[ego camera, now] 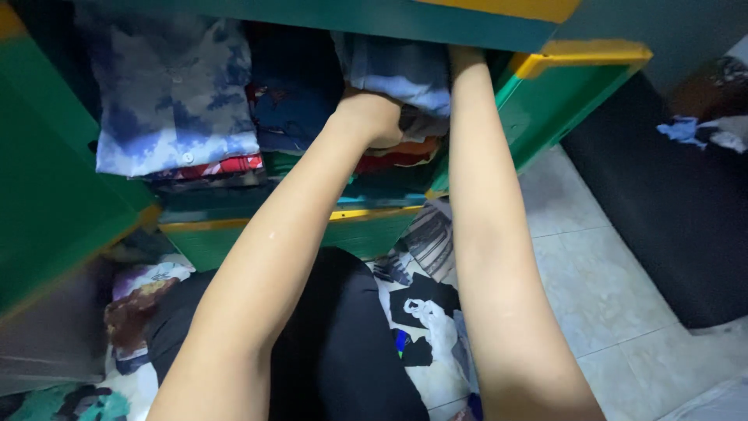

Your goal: Folding various items of clothing and organizing them inside a cabinet.

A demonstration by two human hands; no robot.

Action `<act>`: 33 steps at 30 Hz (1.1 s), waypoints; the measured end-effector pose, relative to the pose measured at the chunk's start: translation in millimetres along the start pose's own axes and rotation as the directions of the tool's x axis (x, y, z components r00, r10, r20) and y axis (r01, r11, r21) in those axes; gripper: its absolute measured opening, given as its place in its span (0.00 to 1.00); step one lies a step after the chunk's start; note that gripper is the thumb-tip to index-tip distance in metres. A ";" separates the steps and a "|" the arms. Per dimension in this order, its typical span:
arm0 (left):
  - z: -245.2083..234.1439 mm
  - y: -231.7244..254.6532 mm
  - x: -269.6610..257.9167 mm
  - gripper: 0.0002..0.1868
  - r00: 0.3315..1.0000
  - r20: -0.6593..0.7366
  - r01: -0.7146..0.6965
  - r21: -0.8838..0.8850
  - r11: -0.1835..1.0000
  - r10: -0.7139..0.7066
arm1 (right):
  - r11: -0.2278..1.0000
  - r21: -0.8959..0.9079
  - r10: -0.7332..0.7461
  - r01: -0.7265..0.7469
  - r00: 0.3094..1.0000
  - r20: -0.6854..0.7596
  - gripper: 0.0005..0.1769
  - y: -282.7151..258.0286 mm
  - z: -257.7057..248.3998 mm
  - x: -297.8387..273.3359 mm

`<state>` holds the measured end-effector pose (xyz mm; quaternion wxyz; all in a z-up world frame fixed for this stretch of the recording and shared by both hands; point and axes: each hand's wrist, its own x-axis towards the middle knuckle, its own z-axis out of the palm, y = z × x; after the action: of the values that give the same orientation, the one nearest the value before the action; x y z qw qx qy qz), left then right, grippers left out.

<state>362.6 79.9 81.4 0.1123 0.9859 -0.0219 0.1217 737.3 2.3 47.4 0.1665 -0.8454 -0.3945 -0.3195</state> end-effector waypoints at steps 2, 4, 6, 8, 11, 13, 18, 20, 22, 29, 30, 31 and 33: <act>-6.0 2.4 5.1 0.30 0.999 0.028 0.016 -0.017 1.000 -0.015 | 0.999 0.020 -0.034 0.034 0.999 0.018 0.28 38.8 44.6 -34.1; -31.4 15.4 -5.7 0.33 0.971 0.236 0.042 -0.041 0.998 -0.031 | 0.997 0.043 -0.064 0.062 0.997 0.040 0.28 114.0 91.3 -3.1; -22.1 12.7 0.1 0.32 0.967 0.256 0.022 -0.069 0.997 -0.003 | 0.991 0.132 -0.004 0.002 1.000 0.019 0.27 49.2 48.4 -93.6; -8.3 4.8 9.6 0.31 0.962 0.271 0.000 -0.094 0.996 0.025 | 0.974 0.220 0.055 -0.053 0.998 -0.004 0.27 -18.3 -25.7 -72.8; -1.2 -2.0 9.5 0.25 0.976 0.092 -0.191 -0.051 0.980 0.195 | 0.711 0.689 0.276 -0.137 0.957 -0.094 0.30 -46.5 -28.5 -70.8; -30.7 13.3 -11.9 0.34 0.997 0.067 0.036 0.097 0.995 -0.043 | 0.953 -0.268 0.179 -0.142 0.977 0.118 0.24 7.5 44.7 -35.1; -13.0 5.9 -11.6 0.45 0.992 -0.111 -0.061 0.059 0.996 0.068 | 0.968 -0.183 0.188 -0.172 0.979 0.076 0.24 -43.6 -1.6 -48.4; -15.1 7.6 -19.5 0.47 0.982 -0.160 -0.092 0.064 0.994 0.102 | 0.973 -0.145 0.190 -0.180 0.980 0.055 0.23 -38.6 1.3 -49.5; -25.4 15.6 -31.1 0.52 0.984 -0.152 -0.063 0.181 0.981 0.091 | 0.977 -0.115 0.184 -0.179 0.982 0.037 0.23 -39.0 -7.4 -55.3; 2.1 -0.6 -21.0 0.47 0.995 0.072 0.067 0.033 0.997 -0.069 | 0.994 -0.042 0.100 -0.103 0.993 -0.065 0.23 -137.6 -142.2 -123.9; 9.0 -3.2 -17.3 0.38 1.000 0.006 0.016 0.093 0.996 -0.017 | 0.985 0.020 0.174 -0.174 0.984 -0.031 0.23 -183.0 -174.4 -145.3; 16.8 -4.7 -12.9 0.30 0.998 -0.051 -0.037 0.158 0.987 0.045 | 0.965 0.079 0.252 -0.252 0.968 0.008 0.24 -229.8 -215.2 -138.9; 34.9 -13.4 -9.4 0.28 0.947 -0.285 -0.113 0.130 0.985 0.146 | 0.953 0.119 0.262 -0.280 0.954 0.142 0.30 -253.6 -220.0 -126.3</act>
<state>362.7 85.2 43.2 0.0504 0.9580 -0.0627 0.2751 390.1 -25.3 133.0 0.2416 -0.8963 -0.3053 -0.2121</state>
